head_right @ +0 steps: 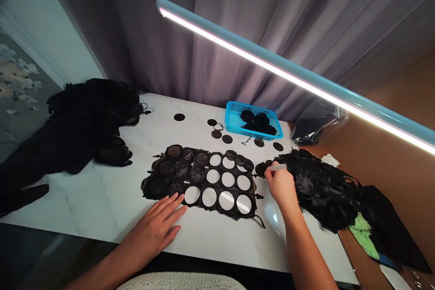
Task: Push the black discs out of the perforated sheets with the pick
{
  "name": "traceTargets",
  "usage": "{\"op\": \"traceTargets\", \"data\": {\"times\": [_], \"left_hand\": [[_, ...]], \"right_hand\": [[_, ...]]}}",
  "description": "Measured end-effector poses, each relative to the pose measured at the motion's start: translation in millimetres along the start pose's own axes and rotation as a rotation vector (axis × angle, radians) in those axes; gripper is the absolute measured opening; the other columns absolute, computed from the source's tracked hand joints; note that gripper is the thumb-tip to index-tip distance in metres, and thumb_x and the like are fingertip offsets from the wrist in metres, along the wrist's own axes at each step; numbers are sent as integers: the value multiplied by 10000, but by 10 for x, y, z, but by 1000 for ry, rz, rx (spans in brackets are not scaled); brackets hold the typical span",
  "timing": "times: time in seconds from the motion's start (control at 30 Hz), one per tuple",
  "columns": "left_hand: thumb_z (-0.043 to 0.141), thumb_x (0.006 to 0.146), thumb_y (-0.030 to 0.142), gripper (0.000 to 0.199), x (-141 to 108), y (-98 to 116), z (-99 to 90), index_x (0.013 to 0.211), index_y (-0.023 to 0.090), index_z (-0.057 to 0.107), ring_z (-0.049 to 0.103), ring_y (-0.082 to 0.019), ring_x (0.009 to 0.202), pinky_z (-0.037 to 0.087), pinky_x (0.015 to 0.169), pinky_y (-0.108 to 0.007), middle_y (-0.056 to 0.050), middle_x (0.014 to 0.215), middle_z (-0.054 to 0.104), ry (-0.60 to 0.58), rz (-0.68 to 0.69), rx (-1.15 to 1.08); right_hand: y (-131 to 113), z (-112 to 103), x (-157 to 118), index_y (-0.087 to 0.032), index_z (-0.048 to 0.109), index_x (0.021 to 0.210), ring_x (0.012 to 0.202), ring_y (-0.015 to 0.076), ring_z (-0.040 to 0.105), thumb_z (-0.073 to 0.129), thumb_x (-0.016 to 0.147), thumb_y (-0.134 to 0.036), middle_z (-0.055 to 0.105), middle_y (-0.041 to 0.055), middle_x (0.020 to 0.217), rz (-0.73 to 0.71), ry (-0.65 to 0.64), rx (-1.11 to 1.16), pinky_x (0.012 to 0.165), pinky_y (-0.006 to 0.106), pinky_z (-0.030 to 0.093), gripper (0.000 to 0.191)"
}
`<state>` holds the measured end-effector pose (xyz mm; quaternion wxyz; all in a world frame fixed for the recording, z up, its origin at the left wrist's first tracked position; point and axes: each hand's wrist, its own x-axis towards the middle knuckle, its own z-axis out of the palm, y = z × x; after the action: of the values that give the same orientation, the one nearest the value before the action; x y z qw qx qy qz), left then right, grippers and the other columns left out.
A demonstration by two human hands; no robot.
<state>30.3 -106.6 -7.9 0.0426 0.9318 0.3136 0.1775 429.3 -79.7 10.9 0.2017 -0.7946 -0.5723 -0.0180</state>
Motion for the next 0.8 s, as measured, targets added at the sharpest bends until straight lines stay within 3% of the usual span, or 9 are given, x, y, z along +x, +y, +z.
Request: {"op": "traceTargets", "data": {"times": [0.07, 0.17, 0.2, 0.3, 0.4, 0.53, 0.8], "left_hand": [[507, 948, 212, 339, 116, -57, -74, 1281, 200, 571, 569, -246, 1189, 481, 1006, -437, -84, 1316, 602, -4, -20, -57], [519, 946, 218, 372, 356, -202, -100, 1315, 179, 549, 508, -256, 1263, 463, 1032, -428, -112, 1372, 548, -6, -39, -75], [531, 943, 231, 386, 434, -261, -77, 1324, 170, 542, 474, -266, 1300, 449, 1050, -431, -122, 1400, 521, -18, -33, -64], [565, 941, 286, 413, 593, -423, 43, 1339, 182, 533, 409, -288, 1363, 402, 1090, -460, -126, 1450, 473, -91, 14, -35], [582, 937, 332, 477, 605, -512, 126, 1387, 208, 486, 348, -311, 1401, 369, 1108, -493, -122, 1503, 410, -146, 52, -28], [584, 938, 359, 562, 525, -521, 98, 1457, 254, 396, 242, -327, 1443, 337, 1123, -515, -83, 1553, 332, -182, 73, -37], [588, 933, 328, 546, 484, -542, 96, 1448, 264, 416, 204, -338, 1452, 334, 1124, -528, -72, 1561, 316, -172, 88, -66]], "right_hand": [[67, -69, -30, -216, 466, 649, 639, 199, 467, 509, 802, -269, 522, 61, 723, -34, 106, -46, 596, 309, 350, 168], [-253, -80, -58, -210, 508, 694, 792, 224, 518, 498, 853, -294, 547, 88, 864, -160, 188, 132, 691, 330, 410, 180], [-441, -50, -60, -211, 531, 726, 807, 217, 531, 494, 869, -285, 558, 75, 856, -217, 135, 252, 705, 321, 420, 165], [-1033, 138, -52, -210, 567, 828, 753, 175, 553, 499, 883, -225, 603, 32, 824, -326, -183, 626, 671, 282, 427, 89], [-1416, 371, -55, -204, 556, 793, 735, 154, 553, 537, 861, -181, 620, 18, 831, -445, -426, 807, 661, 268, 425, 73], [-1508, 530, -95, -198, 555, 736, 832, 166, 575, 591, 839, -151, 637, 30, 900, -497, -535, 854, 741, 290, 446, 119], [-1457, 488, -162, -198, 553, 739, 876, 169, 595, 578, 875, -168, 622, 45, 980, -442, -578, 857, 804, 322, 483, 141]]}}
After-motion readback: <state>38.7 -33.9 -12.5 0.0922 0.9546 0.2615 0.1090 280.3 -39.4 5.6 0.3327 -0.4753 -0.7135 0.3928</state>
